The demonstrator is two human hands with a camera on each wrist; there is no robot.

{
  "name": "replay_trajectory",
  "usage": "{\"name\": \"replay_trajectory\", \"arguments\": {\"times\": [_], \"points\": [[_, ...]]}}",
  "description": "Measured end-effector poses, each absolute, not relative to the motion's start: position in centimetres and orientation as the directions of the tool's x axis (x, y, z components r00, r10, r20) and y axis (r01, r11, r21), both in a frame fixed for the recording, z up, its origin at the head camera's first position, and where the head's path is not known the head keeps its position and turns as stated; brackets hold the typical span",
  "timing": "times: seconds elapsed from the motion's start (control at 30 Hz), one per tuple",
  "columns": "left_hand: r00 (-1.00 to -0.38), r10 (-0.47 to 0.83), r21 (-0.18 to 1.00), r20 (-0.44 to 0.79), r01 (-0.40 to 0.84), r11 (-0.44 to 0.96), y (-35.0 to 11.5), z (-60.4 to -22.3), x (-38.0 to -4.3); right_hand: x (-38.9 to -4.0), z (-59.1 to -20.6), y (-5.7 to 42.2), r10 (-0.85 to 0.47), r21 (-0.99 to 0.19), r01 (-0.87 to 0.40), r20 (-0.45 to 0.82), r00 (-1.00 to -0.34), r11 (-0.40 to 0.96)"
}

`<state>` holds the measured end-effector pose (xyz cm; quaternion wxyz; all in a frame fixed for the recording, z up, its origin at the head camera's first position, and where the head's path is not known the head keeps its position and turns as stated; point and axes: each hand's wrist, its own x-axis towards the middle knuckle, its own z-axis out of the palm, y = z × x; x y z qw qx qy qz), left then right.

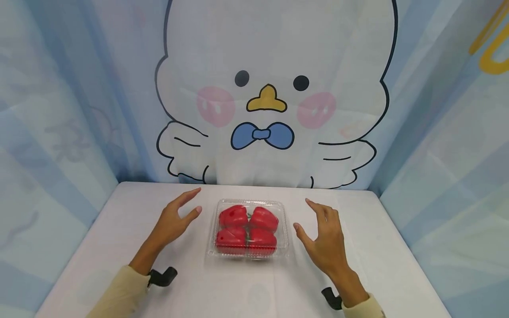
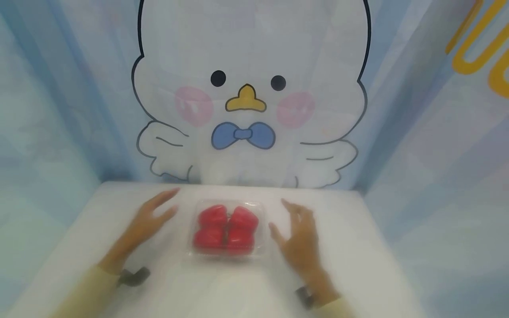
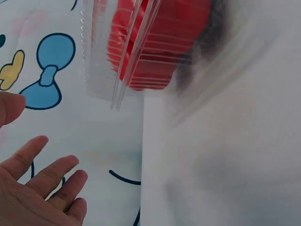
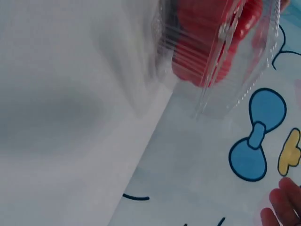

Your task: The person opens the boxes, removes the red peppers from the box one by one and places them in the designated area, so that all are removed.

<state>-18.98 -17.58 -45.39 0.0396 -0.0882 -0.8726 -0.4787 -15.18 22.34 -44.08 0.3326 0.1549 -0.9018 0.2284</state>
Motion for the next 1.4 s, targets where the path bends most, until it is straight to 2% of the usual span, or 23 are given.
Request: {"name": "replay_trajectory", "arguments": {"times": [0.2, 0.37, 0.63, 0.87, 1.1, 1.4], "points": [[-0.990, 0.132, 0.934, 0.042, 0.086, 0.346, -17.3, -47.2, -18.8, -14.1, -45.6, 20.6, -0.136, -0.319, -0.492, 0.713, -0.687, 0.810], [-0.989, 0.150, 0.961, -0.012, 0.030, 0.275, -17.3, -48.8, -18.8, -13.2, -47.3, 19.0, -0.153, -0.349, -0.514, 0.694, -0.704, 0.783], [-0.975, 0.221, 0.994, -0.015, 0.009, 0.105, -17.2, -50.8, -19.3, -12.4, -49.4, 16.5, -0.209, -0.369, -0.579, 0.684, -0.699, 0.727], [-0.970, 0.241, 0.997, -0.033, -0.015, 0.075, -17.0, -51.0, -19.2, -12.2, -50.3, 14.9, -0.253, -0.309, -0.604, 0.702, -0.666, 0.735], [-0.970, 0.222, 0.994, -0.101, -0.092, 0.052, -17.1, -51.5, -18.8, -12.4, -51.5, 13.9, -0.288, -0.235, -0.573, 0.681, -0.673, 0.785], [-0.967, 0.238, 0.996, -0.092, -0.093, 0.006, -17.2, -52.2, -18.2, -11.5, -49.8, 13.0, -0.294, -0.188, -0.545, 0.677, -0.675, 0.817]]}}
